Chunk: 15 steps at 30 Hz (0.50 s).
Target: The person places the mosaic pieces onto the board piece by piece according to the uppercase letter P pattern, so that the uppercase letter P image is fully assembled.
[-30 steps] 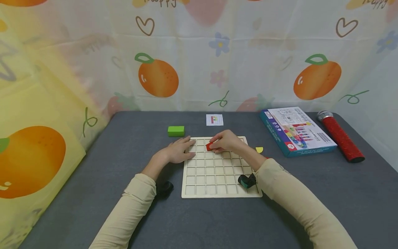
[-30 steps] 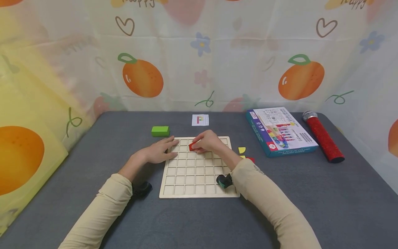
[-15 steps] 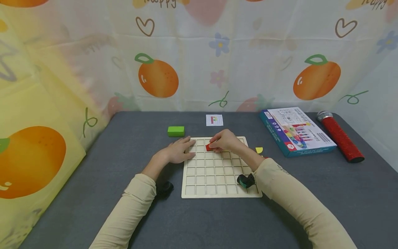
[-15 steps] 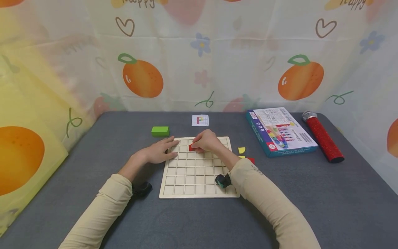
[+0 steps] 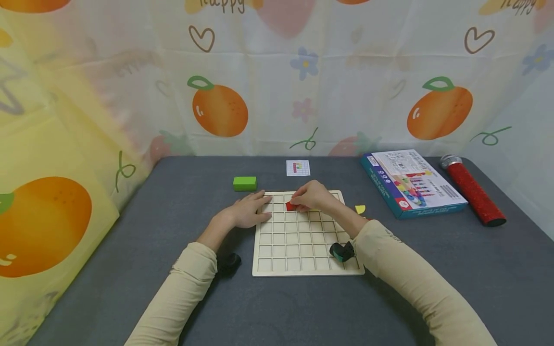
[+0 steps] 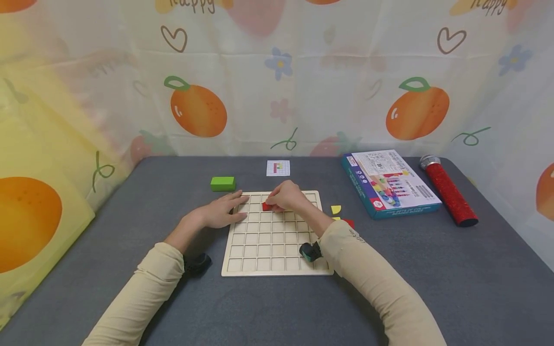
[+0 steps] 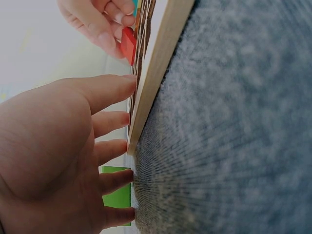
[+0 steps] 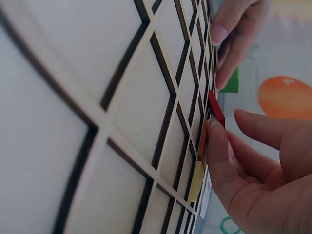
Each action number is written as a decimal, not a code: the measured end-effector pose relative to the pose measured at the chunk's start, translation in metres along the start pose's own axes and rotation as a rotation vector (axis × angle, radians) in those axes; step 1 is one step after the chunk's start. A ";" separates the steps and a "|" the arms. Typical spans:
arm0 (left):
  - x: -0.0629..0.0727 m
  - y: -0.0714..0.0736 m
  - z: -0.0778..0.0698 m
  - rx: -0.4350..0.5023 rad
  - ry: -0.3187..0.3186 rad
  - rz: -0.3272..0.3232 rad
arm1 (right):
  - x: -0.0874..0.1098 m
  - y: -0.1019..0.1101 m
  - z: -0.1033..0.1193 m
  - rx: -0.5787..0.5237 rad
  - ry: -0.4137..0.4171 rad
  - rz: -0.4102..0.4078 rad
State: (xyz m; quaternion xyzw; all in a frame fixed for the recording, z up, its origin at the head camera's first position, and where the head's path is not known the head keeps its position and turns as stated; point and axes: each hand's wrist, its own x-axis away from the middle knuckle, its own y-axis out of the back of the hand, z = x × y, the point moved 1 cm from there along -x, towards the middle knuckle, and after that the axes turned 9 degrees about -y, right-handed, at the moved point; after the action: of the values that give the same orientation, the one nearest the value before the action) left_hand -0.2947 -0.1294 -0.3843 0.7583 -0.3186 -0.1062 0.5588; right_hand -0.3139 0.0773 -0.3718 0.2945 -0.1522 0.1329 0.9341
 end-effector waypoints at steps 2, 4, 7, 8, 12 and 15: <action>0.000 0.000 0.000 -0.001 0.002 -0.001 | -0.001 -0.001 0.000 -0.001 -0.003 -0.007; 0.000 -0.001 0.000 -0.003 0.002 -0.001 | -0.002 -0.001 0.000 0.001 -0.007 -0.015; 0.000 0.000 -0.001 -0.004 -0.005 -0.006 | -0.002 -0.002 0.000 0.011 -0.009 -0.027; 0.000 0.000 -0.001 -0.004 -0.006 -0.005 | -0.002 -0.002 0.000 0.015 -0.009 -0.029; 0.001 0.001 -0.002 -0.005 -0.009 -0.005 | -0.001 -0.001 0.001 0.029 -0.010 -0.034; 0.001 0.001 -0.002 -0.007 -0.004 -0.003 | 0.000 -0.001 0.003 0.037 -0.010 -0.032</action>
State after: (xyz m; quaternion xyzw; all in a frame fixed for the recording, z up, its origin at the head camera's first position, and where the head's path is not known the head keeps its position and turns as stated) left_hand -0.2937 -0.1286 -0.3826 0.7566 -0.3182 -0.1094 0.5606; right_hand -0.3139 0.0750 -0.3699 0.3148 -0.1497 0.1192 0.9296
